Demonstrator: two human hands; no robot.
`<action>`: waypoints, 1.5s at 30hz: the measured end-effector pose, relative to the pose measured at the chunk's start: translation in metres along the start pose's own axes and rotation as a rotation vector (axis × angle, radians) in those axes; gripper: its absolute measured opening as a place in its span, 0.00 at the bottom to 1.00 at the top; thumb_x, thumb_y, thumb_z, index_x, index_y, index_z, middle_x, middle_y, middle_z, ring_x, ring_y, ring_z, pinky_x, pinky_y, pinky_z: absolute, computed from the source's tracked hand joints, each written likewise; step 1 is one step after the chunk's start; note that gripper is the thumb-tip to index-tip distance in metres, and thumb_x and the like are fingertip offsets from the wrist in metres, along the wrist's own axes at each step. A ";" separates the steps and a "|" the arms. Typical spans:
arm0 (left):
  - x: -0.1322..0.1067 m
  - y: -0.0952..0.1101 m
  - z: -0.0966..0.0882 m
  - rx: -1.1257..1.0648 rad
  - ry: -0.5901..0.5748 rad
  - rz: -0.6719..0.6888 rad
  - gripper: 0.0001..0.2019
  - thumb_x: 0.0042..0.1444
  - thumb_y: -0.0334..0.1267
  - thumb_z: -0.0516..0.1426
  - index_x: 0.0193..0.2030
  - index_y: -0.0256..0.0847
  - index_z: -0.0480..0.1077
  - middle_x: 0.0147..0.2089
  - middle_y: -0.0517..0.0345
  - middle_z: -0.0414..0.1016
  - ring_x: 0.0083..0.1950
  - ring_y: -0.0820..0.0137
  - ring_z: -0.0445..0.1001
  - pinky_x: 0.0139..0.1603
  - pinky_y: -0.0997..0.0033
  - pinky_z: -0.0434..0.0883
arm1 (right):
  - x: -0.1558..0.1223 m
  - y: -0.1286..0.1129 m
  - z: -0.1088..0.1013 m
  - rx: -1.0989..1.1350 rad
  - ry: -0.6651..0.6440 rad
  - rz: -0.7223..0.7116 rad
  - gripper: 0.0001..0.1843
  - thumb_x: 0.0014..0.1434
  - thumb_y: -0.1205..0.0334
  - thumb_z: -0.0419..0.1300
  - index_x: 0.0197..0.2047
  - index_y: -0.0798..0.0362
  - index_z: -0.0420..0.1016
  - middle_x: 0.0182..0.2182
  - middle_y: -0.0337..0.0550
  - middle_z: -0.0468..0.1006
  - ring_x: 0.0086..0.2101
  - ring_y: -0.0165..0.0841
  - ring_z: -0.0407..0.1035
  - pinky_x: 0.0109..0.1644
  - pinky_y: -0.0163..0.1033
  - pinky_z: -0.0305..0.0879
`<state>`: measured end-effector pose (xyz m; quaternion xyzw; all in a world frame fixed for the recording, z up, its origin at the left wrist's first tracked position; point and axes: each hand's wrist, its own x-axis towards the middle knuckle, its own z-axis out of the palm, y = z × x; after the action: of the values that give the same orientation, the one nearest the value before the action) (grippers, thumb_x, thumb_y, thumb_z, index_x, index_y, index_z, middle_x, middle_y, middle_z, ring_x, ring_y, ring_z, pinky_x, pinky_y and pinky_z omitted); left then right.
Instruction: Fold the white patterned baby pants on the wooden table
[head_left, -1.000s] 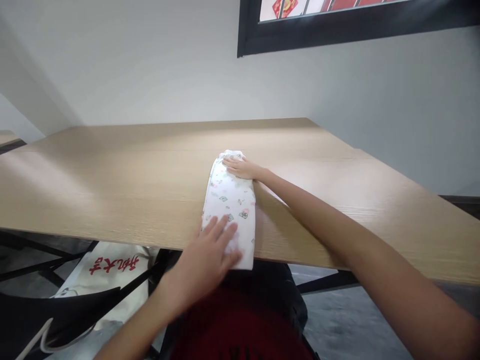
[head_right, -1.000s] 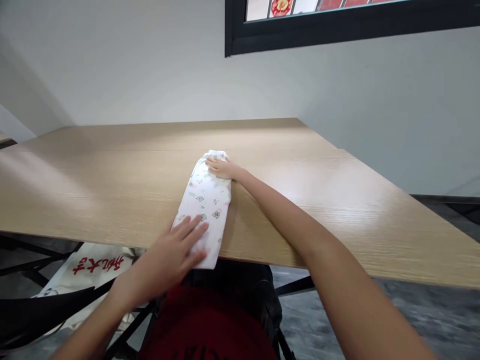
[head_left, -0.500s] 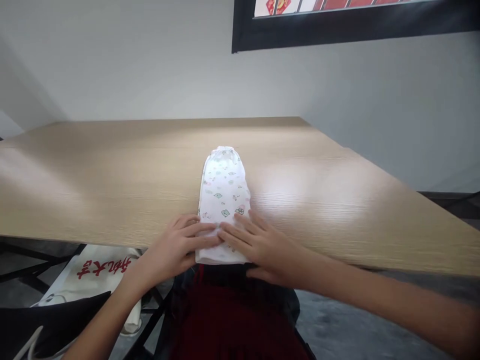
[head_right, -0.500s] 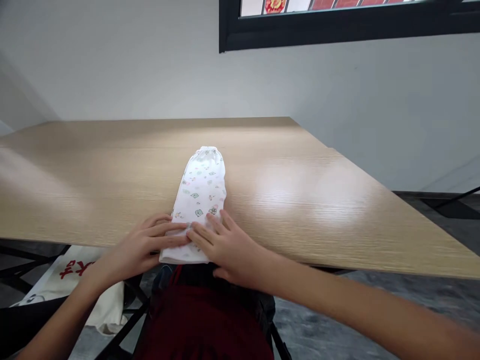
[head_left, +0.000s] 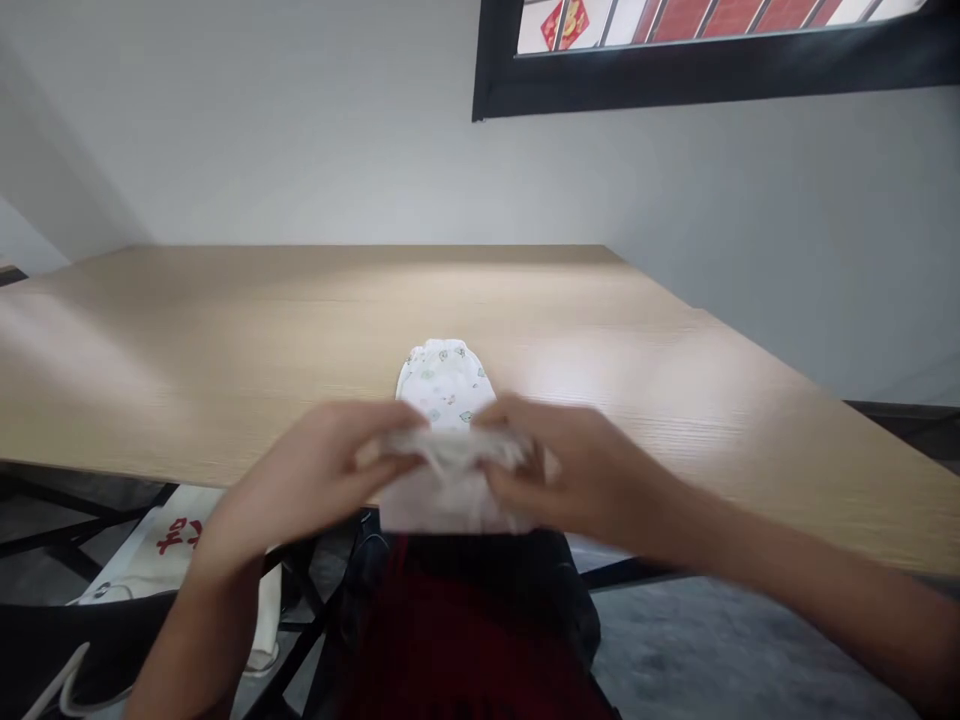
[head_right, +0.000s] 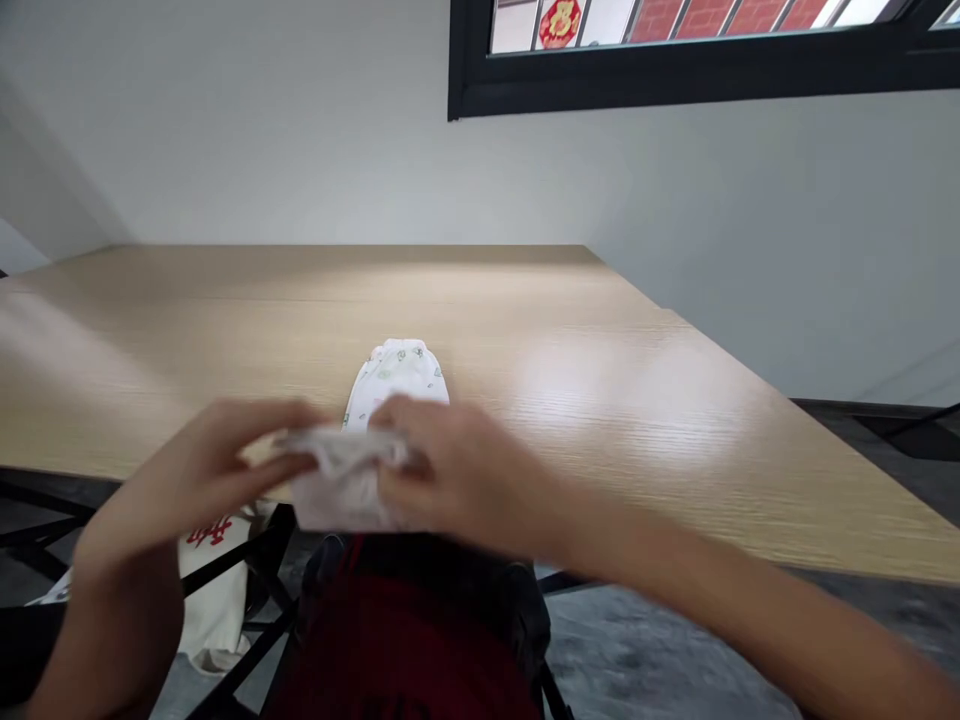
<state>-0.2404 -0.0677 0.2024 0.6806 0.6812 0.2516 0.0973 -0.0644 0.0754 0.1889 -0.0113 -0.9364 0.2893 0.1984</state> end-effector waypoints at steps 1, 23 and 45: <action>0.015 -0.008 -0.001 0.050 0.038 -0.053 0.08 0.59 0.41 0.52 0.38 0.43 0.70 0.31 0.63 0.72 0.30 0.73 0.68 0.28 0.77 0.61 | 0.018 0.014 -0.005 -0.063 0.020 0.009 0.07 0.55 0.67 0.53 0.38 0.55 0.67 0.25 0.36 0.70 0.23 0.28 0.62 0.26 0.32 0.55; 0.001 -0.059 0.078 0.190 -0.197 -0.023 0.52 0.41 0.68 0.55 0.68 0.43 0.41 0.70 0.48 0.37 0.69 0.54 0.38 0.66 0.51 0.44 | 0.077 0.124 0.021 -0.563 0.004 -0.128 0.18 0.63 0.63 0.49 0.55 0.54 0.65 0.55 0.47 0.64 0.54 0.40 0.54 0.56 0.48 0.51; 0.036 -0.031 0.100 0.284 0.522 -0.511 0.22 0.64 0.41 0.43 0.60 0.30 0.53 0.55 0.33 0.63 0.55 0.53 0.66 0.47 0.55 0.67 | 0.004 0.044 0.068 -0.236 0.369 0.412 0.26 0.63 0.65 0.42 0.64 0.51 0.49 0.55 0.55 0.62 0.39 0.41 0.69 0.36 0.45 0.68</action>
<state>-0.2218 -0.0104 0.1102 0.4085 0.8587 0.2872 -0.1150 -0.0977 0.0755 0.1147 -0.2763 -0.8896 0.2058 0.2999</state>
